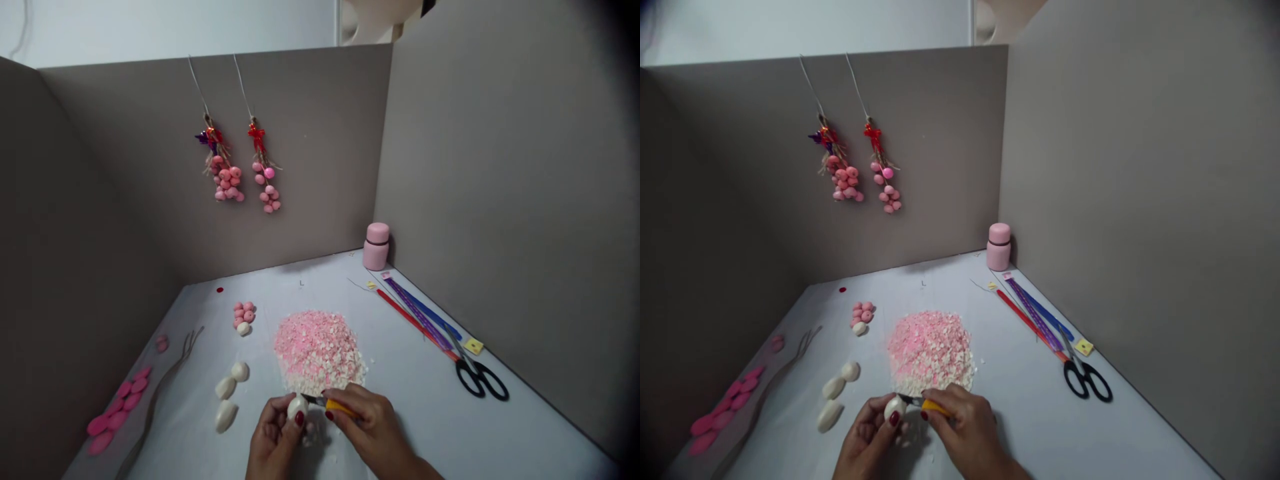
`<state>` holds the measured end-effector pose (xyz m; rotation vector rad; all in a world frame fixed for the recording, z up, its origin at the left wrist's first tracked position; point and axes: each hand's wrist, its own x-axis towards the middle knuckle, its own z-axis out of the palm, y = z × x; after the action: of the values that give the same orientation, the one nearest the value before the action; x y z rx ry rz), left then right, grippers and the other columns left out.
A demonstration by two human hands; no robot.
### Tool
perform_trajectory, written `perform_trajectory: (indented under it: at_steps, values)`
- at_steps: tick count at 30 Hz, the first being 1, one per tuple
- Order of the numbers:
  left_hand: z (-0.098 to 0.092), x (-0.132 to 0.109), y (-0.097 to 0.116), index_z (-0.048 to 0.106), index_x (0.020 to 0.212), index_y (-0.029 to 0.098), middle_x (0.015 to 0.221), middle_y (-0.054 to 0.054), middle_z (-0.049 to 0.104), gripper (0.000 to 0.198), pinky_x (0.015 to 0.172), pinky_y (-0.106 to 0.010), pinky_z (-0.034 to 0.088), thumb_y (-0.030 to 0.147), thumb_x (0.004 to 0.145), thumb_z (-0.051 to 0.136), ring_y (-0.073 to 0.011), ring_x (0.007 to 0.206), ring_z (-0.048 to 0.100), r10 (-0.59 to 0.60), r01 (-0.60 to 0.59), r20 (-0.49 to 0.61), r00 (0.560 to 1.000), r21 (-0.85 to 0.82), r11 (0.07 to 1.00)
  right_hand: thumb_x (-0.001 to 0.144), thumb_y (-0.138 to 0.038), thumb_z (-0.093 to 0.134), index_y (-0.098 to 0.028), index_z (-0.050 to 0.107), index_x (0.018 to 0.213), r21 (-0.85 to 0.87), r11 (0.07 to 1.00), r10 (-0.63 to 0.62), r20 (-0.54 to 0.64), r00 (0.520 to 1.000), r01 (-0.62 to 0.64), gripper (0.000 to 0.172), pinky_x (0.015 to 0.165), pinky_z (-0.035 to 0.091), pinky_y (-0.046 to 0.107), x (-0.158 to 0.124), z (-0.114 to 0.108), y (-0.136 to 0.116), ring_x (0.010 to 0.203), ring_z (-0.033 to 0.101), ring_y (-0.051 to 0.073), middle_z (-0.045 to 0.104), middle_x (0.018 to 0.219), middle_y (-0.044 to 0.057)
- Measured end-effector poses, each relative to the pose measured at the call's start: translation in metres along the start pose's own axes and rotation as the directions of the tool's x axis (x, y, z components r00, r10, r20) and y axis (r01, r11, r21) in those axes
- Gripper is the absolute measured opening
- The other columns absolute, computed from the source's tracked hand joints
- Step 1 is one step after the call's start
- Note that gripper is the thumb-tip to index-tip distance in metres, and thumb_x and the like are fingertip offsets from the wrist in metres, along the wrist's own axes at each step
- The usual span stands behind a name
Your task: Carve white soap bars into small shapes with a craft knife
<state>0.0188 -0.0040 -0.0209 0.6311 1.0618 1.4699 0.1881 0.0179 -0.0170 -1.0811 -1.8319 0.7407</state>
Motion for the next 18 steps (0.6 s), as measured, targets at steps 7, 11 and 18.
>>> perform_trajectory:
  at_steps: [7,11,18]
  values:
    - [-0.0014,0.0015,0.0015,0.075,0.079,0.017,0.078,-0.005,0.078,0.034,0.068,-0.025,0.054,0.039,0.057,0.088,-0.0163,0.065,0.071,-0.105,0.105,0.008,0.994,-0.104,0.989,0.091,-0.029,0.055,-0.029,0.073,0.105,-0.010,1.000,0.006,0.090,0.996,-0.005,0.022,0.066,0.048,0.027,-0.0003,0.0004,-0.0025,0.074,0.066,0.019,0.071,0.082,0.003]
    - [-0.0062,0.0028,0.0007,0.075,0.089,0.019,0.082,-0.007,0.079,0.040,0.074,-0.028,0.053,0.035,0.055,0.090,-0.0224,0.079,0.073,-0.173,0.175,0.029,0.985,-0.146,0.974,0.092,-0.031,0.054,-0.029,0.073,0.105,-0.011,1.000,-0.008,0.104,0.995,0.010,0.023,0.065,0.048,0.027,-0.0005,-0.0011,-0.0034,0.072,0.066,0.018,0.070,0.080,0.003]
    - [-0.0086,0.0037,-0.0018,0.076,0.090,0.017,0.085,-0.010,0.079,0.041,0.080,-0.031,0.053,0.033,0.055,0.090,-0.0262,0.086,0.072,-0.182,0.185,0.039,0.982,-0.115,0.976,0.094,-0.040,0.050,-0.026,0.073,0.106,-0.072,0.995,-0.059,0.073,0.996,0.065,0.029,0.059,0.046,0.027,-0.0021,-0.0024,-0.0040,0.065,0.064,0.018,0.068,0.074,0.004]
